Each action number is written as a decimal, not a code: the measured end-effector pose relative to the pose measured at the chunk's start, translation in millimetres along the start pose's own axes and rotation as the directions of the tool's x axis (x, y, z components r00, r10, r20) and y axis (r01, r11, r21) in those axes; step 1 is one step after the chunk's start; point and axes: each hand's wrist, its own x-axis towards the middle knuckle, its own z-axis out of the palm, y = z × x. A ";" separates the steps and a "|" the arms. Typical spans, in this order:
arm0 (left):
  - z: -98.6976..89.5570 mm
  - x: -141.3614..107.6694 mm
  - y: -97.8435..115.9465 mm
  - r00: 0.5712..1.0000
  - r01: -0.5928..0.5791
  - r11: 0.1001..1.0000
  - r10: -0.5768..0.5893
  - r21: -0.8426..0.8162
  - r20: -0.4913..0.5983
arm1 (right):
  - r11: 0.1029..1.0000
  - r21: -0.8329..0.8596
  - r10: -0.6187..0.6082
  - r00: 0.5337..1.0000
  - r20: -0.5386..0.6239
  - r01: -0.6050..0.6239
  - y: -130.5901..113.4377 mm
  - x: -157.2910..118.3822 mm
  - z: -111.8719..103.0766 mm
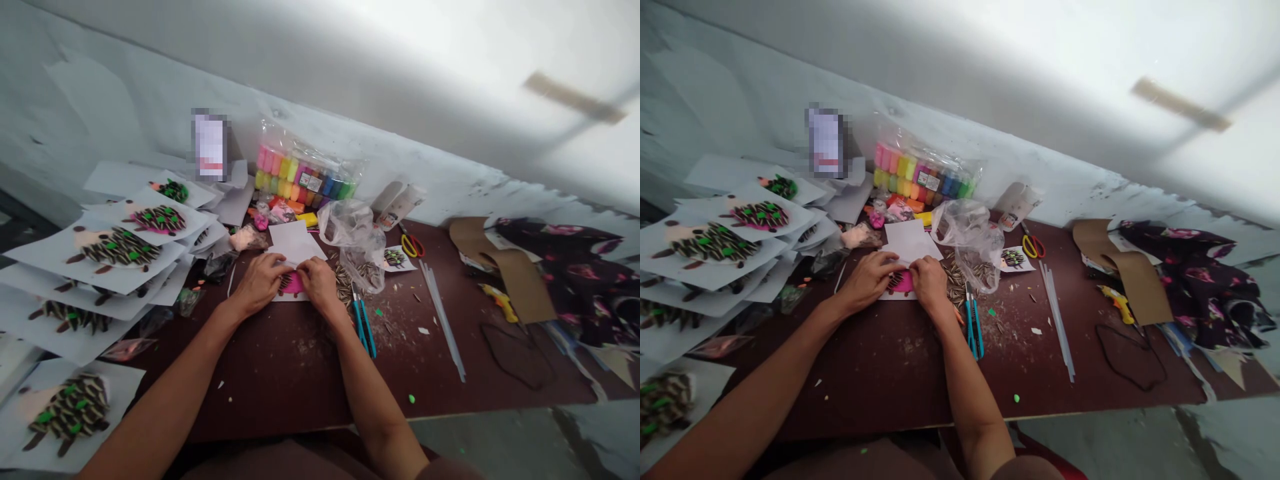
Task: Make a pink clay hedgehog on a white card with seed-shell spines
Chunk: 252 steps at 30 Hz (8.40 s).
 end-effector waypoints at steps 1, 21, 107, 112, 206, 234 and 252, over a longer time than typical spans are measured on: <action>0.0 0.0 0.5 1.000 0.000 1.000 0.000 0.004 -0.002 | 1.000 -0.002 -0.002 1.000 -0.001 0.002 0.0 0.0 0.2; 1.6 1.7 3.7 1.000 0.029 0.999 -0.030 0.037 0.001 | 1.000 -0.020 -0.019 1.000 -0.004 0.019 0.3 -2.1 0.1; 2.8 3.8 -29.8 0.963 0.161 0.987 -0.159 -0.006 -0.219 | 0.854 0.520 0.231 0.916 -0.329 -0.029 51.9 -1.5 -18.9; 2.5 3.6 -30.0 0.964 0.166 0.986 -0.164 -0.010 -0.211 | 0.753 0.659 0.146 0.977 -0.157 -0.007 46.9 -0.1 -11.5; -4.3 3.3 11.6 1.000 -0.009 0.987 0.007 0.160 0.014 | 0.948 -0.297 -0.091 0.991 0.099 0.117 -10.8 -6.7 -2.0; -0.5 1.8 6.9 1.000 0.004 0.989 0.000 0.147 -0.027 | 0.989 -0.143 -0.033 0.996 -0.079 0.021 8.0 -10.3 -9.5; -9.7 1.5 -26.3 0.971 0.199 0.975 -0.183 0.097 -0.152 | 0.952 -0.138 0.258 0.959 -0.117 -0.273 35.8 -10.6 -31.6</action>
